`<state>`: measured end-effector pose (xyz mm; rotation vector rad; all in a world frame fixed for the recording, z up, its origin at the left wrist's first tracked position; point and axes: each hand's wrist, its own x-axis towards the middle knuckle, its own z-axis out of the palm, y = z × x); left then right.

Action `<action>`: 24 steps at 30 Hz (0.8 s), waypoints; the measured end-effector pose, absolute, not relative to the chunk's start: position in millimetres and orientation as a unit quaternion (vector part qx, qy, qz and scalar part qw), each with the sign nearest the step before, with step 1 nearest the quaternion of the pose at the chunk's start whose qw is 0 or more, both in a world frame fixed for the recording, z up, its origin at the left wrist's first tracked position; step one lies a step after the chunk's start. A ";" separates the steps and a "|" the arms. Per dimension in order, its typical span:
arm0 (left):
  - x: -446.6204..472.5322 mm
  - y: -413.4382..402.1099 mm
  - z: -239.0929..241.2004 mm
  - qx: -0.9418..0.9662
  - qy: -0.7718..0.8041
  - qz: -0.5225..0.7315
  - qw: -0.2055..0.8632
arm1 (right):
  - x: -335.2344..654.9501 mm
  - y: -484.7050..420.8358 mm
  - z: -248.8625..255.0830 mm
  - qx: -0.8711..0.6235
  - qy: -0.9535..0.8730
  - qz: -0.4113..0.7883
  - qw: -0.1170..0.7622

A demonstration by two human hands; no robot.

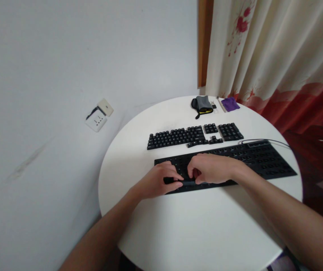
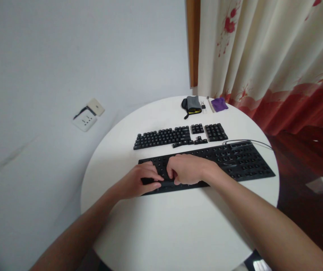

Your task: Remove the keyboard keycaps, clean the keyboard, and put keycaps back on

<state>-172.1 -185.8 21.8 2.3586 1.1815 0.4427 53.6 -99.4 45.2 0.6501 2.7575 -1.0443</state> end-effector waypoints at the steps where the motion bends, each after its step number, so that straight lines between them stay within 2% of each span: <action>1: -172.6 -185.7 21.1 0.858 0.430 0.161 0.231 | 54.6 -99.5 44.6 0.219 0.913 -0.338 0.064; 24: -165.8 -189.4 22.6 0.870 0.429 0.136 0.203 | 54.6 -110.0 52.4 0.280 0.927 -0.215 0.125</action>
